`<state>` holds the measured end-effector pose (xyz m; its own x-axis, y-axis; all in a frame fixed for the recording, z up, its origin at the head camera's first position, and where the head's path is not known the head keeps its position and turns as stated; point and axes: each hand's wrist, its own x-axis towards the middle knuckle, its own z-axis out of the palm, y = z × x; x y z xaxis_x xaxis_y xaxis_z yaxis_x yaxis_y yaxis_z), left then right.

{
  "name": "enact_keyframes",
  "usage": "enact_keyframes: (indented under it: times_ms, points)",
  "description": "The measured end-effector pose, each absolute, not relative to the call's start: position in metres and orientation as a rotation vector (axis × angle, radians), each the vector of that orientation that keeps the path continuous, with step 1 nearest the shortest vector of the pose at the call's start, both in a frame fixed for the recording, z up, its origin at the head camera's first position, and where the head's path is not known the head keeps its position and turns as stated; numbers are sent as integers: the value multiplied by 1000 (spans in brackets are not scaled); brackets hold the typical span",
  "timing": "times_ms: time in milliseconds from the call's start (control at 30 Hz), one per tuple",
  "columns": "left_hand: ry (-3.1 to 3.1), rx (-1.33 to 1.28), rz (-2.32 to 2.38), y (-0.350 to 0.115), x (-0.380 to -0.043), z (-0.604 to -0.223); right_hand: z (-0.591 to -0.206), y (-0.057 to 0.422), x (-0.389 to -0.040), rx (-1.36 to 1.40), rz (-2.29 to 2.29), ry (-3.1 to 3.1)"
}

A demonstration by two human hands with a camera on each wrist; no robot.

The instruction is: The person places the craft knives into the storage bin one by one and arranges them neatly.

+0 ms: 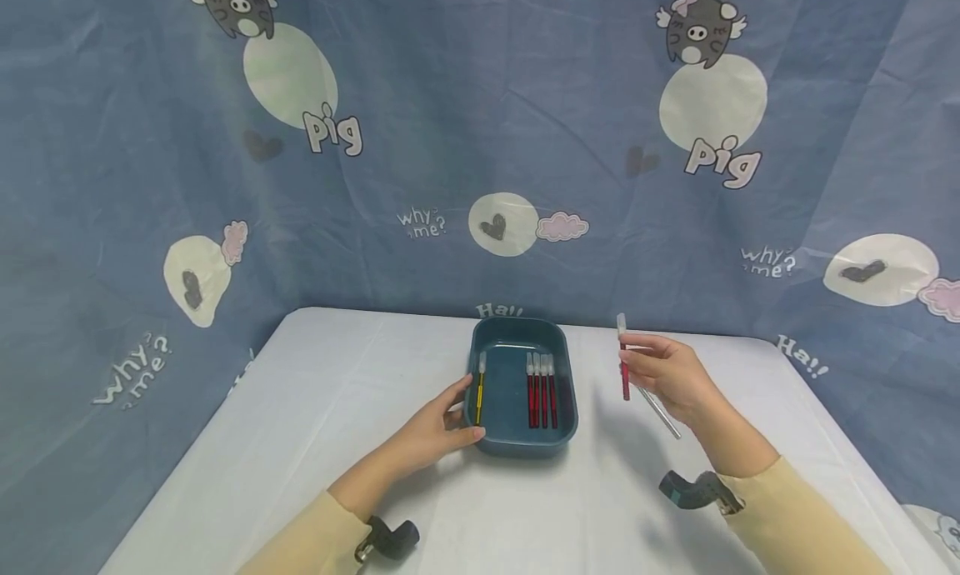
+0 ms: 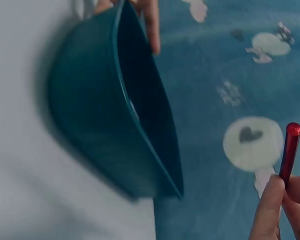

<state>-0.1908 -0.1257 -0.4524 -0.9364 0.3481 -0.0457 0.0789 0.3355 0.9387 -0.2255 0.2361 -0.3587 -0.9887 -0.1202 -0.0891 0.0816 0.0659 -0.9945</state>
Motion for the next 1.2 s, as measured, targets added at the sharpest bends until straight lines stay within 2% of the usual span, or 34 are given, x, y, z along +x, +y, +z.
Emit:
enact_keyframes:
  times_ms: [400,800,1200]
  points:
    - [2354,393,1646,-127,-191,-455,-370,170,-242,-20,-1943,2212]
    - [2337,396,1665,-126,-190,-451,-388,130,-255,-46,-1935,2197]
    - [2360,400,1630,-127,-191,-454,-409,89,-261,51,-1915,2164]
